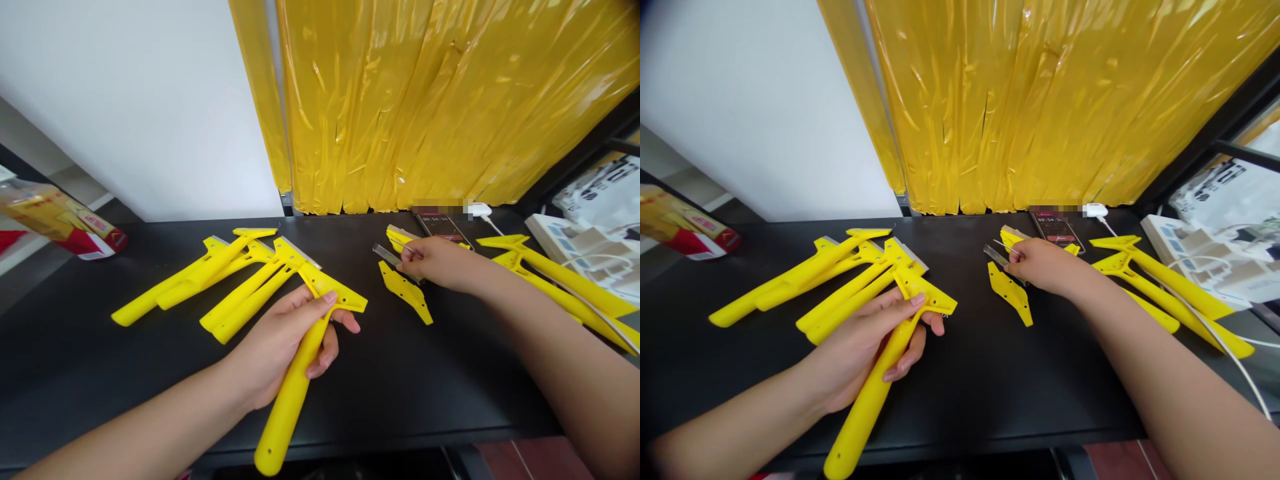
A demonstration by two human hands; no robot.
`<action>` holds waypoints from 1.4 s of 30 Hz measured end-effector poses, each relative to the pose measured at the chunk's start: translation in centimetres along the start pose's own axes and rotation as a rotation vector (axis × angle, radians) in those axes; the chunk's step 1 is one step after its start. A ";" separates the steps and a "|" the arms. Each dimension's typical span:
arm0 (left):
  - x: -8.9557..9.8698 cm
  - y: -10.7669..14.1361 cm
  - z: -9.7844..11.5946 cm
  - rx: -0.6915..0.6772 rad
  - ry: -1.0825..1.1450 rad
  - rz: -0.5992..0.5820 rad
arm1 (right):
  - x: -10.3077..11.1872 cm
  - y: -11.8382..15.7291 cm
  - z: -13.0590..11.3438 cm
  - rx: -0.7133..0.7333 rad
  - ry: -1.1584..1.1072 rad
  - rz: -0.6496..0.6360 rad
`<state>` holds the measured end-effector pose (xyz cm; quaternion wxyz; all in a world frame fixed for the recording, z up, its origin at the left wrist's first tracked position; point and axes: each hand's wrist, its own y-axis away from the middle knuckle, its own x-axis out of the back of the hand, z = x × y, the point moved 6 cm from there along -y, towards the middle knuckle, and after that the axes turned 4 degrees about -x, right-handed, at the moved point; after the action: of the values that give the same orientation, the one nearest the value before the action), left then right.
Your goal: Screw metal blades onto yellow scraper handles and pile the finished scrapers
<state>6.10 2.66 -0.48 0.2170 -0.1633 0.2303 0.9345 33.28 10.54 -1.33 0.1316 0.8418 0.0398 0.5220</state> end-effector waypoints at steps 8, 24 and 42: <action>0.3 0.0 -1.1 0.077 0.031 -0.081 | 0.3 4.1 -4.6 0.252 -0.505 -0.070; -0.2 0.3 -1.8 0.126 -0.093 -0.133 | -4.8 7.3 -8.2 0.323 -0.694 -0.461; 0.1 0.1 -2.0 0.143 -0.366 -0.197 | -5.1 8.3 -8.7 0.305 -0.500 -0.474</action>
<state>6.33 1.61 -2.19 0.3564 0.0031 0.2355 0.9042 22.66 3.05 0.03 0.1274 0.9206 0.2775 0.2435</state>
